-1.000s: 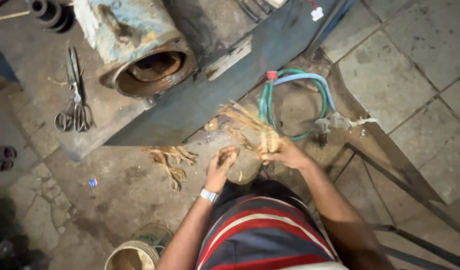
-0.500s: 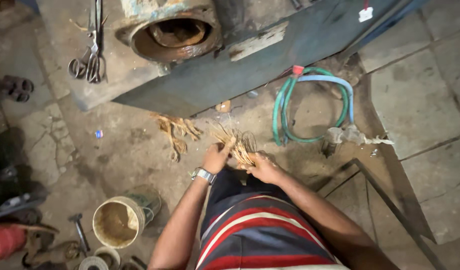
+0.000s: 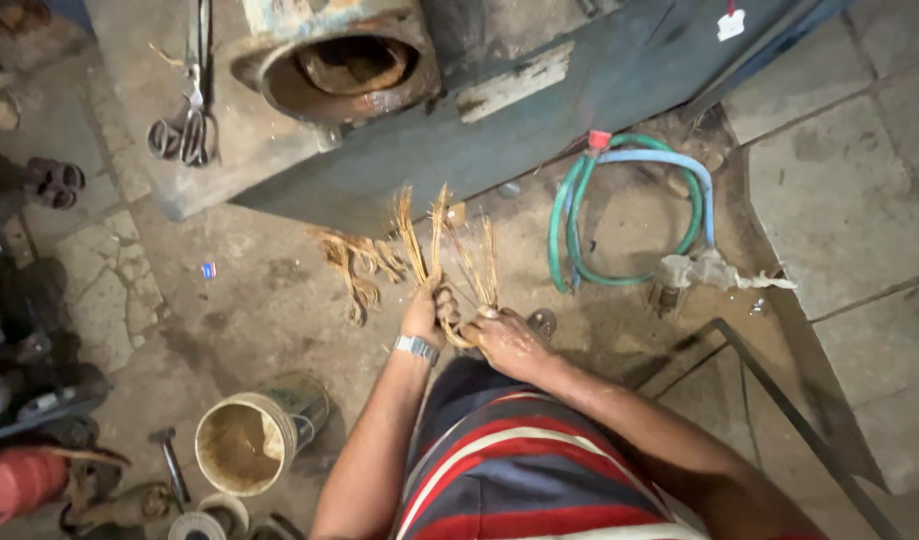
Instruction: The person gathers copper wires, inserts them into a cylindrical metal component, and uses pliers to push and secure the wires inside. The person repeatedly adjusts the wire bundle and uses pliers to compact the wires within the component.
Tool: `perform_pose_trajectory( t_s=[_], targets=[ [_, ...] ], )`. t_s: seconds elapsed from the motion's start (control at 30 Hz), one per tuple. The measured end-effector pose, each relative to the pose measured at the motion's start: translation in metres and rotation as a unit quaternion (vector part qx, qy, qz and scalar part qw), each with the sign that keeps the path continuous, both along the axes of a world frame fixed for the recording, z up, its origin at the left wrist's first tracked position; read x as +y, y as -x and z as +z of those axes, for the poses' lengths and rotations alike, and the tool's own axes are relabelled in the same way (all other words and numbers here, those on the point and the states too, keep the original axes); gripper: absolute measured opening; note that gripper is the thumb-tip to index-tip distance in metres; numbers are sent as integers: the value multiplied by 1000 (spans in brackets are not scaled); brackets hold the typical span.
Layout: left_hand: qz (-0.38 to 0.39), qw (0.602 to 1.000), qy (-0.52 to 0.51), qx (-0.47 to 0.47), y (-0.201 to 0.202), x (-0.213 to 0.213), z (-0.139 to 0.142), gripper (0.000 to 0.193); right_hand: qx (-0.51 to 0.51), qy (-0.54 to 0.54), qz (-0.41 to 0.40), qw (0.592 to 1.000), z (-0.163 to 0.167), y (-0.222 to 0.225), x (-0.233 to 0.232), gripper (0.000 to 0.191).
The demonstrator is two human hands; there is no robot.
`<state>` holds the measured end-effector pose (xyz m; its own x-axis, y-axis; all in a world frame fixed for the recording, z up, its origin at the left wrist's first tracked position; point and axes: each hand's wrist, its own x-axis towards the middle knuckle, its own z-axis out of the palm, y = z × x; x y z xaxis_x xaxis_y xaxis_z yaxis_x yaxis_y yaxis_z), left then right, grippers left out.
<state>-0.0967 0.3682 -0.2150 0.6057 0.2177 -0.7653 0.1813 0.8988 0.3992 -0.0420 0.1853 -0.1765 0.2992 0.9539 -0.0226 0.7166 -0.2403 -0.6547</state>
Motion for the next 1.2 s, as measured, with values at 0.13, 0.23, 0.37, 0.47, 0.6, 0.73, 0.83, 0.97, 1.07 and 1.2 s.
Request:
perform_pose_trajectory(
  t_s=[0.13, 0.23, 0.37, 0.47, 0.6, 0.73, 0.83, 0.97, 1.07, 1.2],
  targets=[
    [-4, 999, -43, 5, 2, -3, 10, 37, -30, -64, -32, 997, 9, 1, 0, 27],
    [-28, 999, -37, -19, 6, 2, 18, 44, -72, -98, -50, 991, 14, 6, -5, 30],
    [-45, 997, -41, -47, 24, 9, 28, 46, -115, -85, -101, 985, 21, 23, -16, 57],
    [-37, 996, -55, -56, 44, 16, 37, 48, 46, -109, -206, 971, 23, 27, -25, 78],
    [-27, 994, -82, -73, 76, 18, 51, 46, 609, -63, -348, 710, 10, 34, -29, 83],
    [-29, 991, -69, -107, 106, -1, 61, 42, 717, 5, -264, 645, -13, 67, -12, 77],
    [-63, 989, -94, -100, 121, -20, 65, 43, 773, -69, -227, 588, -24, 73, 12, 61],
    [-53, 987, -107, -106, 130, -32, 61, 34, 746, -91, -284, 595, -19, 46, 32, 17],
    [-7, 987, -105, -121, 124, -33, 52, 29, 740, -105, -287, 599, -8, 18, 28, 29],
    [38, 984, -95, -143, 101, -59, 43, 32, 765, -127, -295, 557, -4, -24, -7, 51]
  ],
)
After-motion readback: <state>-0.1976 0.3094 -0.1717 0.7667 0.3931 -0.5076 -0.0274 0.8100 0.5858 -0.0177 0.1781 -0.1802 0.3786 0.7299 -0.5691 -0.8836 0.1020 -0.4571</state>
